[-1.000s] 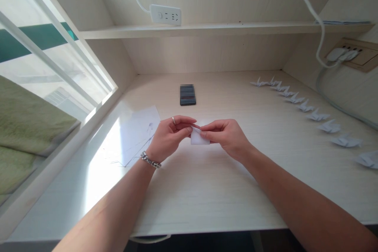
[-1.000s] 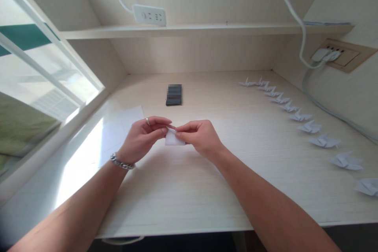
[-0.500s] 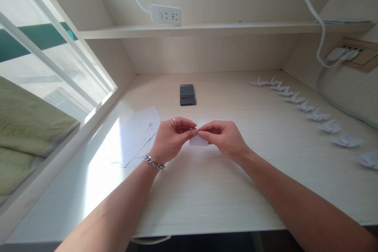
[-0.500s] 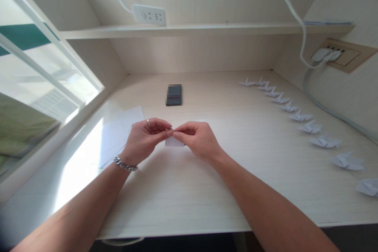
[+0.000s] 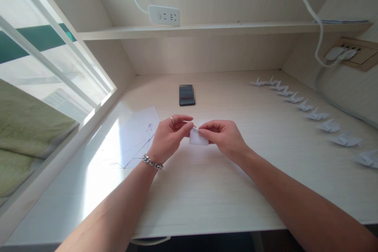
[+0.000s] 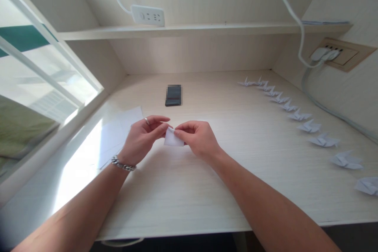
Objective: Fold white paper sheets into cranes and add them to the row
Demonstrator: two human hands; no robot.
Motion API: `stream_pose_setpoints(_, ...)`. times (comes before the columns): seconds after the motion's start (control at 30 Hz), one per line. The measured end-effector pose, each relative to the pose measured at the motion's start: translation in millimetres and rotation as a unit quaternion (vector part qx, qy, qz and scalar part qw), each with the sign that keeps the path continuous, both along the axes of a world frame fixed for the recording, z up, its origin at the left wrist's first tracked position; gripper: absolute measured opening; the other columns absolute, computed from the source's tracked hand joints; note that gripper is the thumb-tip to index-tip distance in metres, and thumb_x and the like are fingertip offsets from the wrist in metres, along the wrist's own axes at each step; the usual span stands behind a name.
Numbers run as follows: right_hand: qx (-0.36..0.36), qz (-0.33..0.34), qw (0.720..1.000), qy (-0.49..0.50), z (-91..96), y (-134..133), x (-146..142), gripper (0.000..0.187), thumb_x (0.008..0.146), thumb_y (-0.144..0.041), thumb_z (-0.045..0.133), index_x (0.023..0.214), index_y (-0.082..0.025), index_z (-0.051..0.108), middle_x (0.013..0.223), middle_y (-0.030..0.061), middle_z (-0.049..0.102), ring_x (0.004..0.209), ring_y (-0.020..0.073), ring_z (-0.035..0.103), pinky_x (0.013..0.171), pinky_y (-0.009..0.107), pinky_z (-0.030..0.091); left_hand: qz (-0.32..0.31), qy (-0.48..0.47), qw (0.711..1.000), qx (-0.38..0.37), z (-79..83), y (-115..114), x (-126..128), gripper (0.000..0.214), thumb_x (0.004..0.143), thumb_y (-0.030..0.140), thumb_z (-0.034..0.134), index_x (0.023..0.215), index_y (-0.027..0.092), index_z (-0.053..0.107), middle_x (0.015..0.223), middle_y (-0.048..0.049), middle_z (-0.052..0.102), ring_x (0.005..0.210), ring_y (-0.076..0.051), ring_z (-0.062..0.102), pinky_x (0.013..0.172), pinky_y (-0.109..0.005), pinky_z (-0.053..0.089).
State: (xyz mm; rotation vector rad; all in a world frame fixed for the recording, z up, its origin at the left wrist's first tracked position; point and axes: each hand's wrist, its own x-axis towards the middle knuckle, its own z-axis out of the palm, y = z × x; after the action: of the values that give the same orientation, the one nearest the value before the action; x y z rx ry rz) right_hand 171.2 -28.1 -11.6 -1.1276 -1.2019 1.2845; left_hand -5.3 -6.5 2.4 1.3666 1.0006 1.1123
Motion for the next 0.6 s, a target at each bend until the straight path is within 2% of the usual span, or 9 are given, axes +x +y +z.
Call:
stream_pose_setpoints(0.1, 0.019, 0.007, 0.999, -0.025, 0.7, -0.8, 0.3, 0.019, 0.071, -0.034, 0.077, 0.079, -0.018, 0.076, 0.076, 0.0054, 0.073, 0.07, 0.0179, 0.064, 0.063, 0.032, 0.052, -0.009, 0.026, 1.0, 0.013, -1.4, -0.1, -0.7, 0.029, 0.072, 0.027, 0.079, 0.095, 0.014, 0.07, 0.079, -0.0063, 0.074, 0.072, -0.016, 0.068, 0.066, -0.027, 0.054)
stream_pose_setpoints(0.23, 0.023, 0.004, 0.999, -0.025, 1.1, -1.2, 0.2, 0.017, 0.07, -0.033, 0.077, 0.079, -0.018, 0.076, 0.077, 0.0055, 0.073, 0.071, 0.0181, 0.065, 0.063, 0.032, 0.052, -0.022, -0.024, 0.999, -0.004, -0.6, 0.3, -1.2, 0.025, 0.074, 0.022, 0.076, 0.096, 0.013, 0.068, 0.081, -0.0066, 0.075, 0.075, -0.016, 0.069, 0.069, -0.027, 0.055)
stream_pose_setpoints(0.37, 0.03, 0.001, 0.999, -0.026, 0.0, -1.1, 0.0, 0.018, 0.071, -0.034, 0.076, 0.08, -0.018, 0.076, 0.079, 0.0059, 0.074, 0.072, 0.019, 0.065, 0.065, 0.033, 0.052, -0.014, -0.047, 0.999, -0.016, 1.7, 0.1, 0.1, 0.023, 0.078, 0.027, 0.072, 0.096, 0.014, 0.068, 0.082, -0.007, 0.075, 0.075, -0.016, 0.068, 0.072, -0.03, 0.056)
stream_pose_setpoints(0.5, 0.057, -0.002, 0.996, -0.07, -0.8, -2.0, 0.3, 0.015, 0.073, -0.032, 0.074, 0.079, -0.019, 0.077, 0.078, 0.0057, 0.075, 0.073, 0.0201, 0.067, 0.067, 0.033, 0.052, 0.014, -0.003, 1.0, -0.012, 3.2, -0.7, 1.3, 0.028, 0.071, 0.027, 0.078, 0.094, 0.013, 0.069, 0.076, -0.0057, 0.074, 0.073, -0.017, 0.068, 0.07, -0.03, 0.055)
stream_pose_setpoints(0.6, 0.069, -0.005, 0.994, -0.086, -0.9, -2.5, 0.6, 0.014, 0.074, -0.032, 0.073, 0.08, -0.02, 0.077, 0.08, 0.0055, 0.075, 0.075, 0.0207, 0.068, 0.069, 0.033, 0.052, -0.004, -0.029, 0.999, -0.032, 3.4, 0.2, -0.4, 0.029, 0.069, 0.022, 0.078, 0.095, 0.013, 0.068, 0.078, -0.0071, 0.075, 0.075, -0.018, 0.069, 0.071, -0.031, 0.056)
